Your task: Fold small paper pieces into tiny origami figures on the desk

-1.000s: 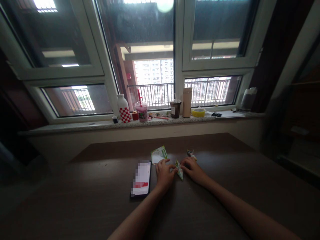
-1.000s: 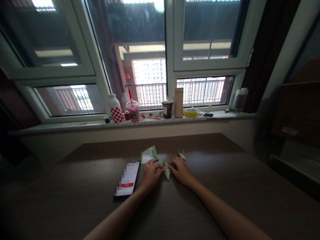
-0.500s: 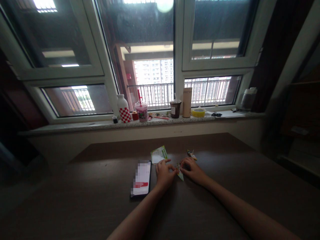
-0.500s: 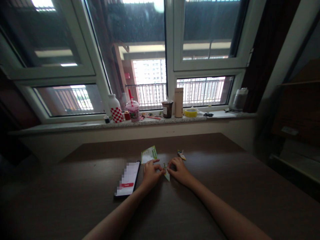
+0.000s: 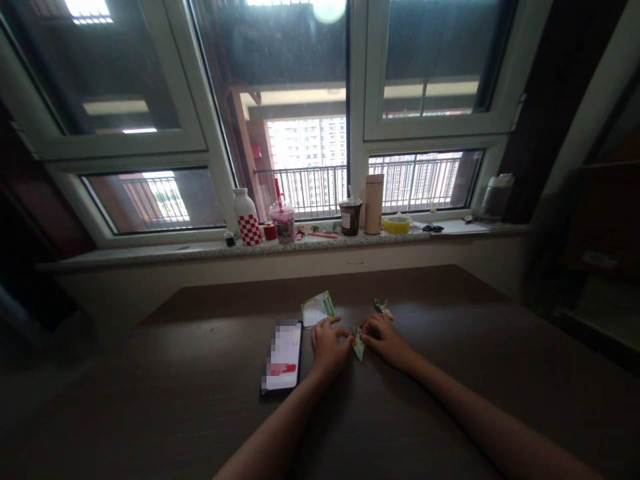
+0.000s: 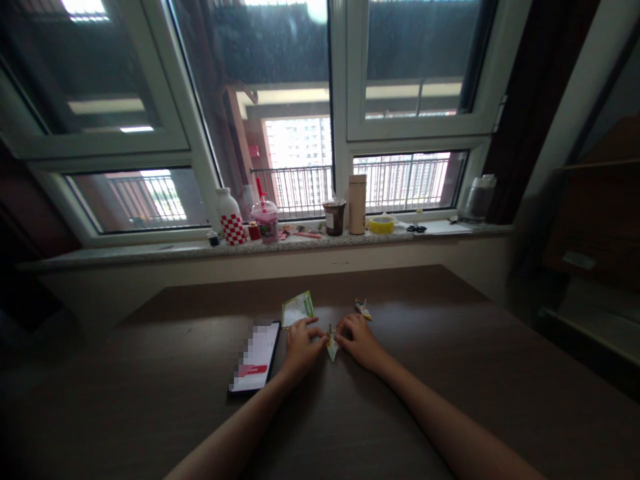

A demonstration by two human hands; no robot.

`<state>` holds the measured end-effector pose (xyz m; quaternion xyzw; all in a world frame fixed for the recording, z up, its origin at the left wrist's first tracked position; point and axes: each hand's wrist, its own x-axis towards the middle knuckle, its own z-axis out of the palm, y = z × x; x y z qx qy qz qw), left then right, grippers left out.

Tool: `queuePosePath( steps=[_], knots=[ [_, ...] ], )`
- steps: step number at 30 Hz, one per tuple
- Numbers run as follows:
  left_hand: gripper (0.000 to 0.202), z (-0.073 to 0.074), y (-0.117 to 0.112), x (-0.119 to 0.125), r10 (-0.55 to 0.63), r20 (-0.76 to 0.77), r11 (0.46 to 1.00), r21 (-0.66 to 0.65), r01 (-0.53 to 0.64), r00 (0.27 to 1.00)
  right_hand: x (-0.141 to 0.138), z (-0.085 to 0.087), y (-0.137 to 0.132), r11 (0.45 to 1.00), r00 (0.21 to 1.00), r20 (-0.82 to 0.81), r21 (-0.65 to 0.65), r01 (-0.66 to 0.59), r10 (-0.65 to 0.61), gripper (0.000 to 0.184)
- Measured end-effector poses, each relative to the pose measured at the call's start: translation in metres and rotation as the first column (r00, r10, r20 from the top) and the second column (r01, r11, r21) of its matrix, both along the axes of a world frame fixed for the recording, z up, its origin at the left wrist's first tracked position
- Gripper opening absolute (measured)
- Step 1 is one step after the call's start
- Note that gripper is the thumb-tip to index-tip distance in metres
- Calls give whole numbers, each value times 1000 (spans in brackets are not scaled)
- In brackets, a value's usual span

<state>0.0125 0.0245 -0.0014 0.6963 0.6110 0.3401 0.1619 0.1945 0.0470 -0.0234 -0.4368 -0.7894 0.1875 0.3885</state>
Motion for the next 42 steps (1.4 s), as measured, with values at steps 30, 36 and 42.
queuePosePath(
  steps=[30, 36, 42],
  knots=[
    [7, -2, -1, 0, -74, -22, 997, -25, 74, 997, -4, 11, -5, 994, 993, -94, 71, 79, -72, 14],
    [10, -6, 1, -1, -55, -6, 998, 14, 55, 998, -1, 4, 1, 996, 992, -106, 48, 79, -74, 20],
    [8, -5, 1, -2, -57, -3, 997, 52, 57, 998, -1, 2, 2, 998, 994, -111, 58, 32, -25, 24]
  ],
)
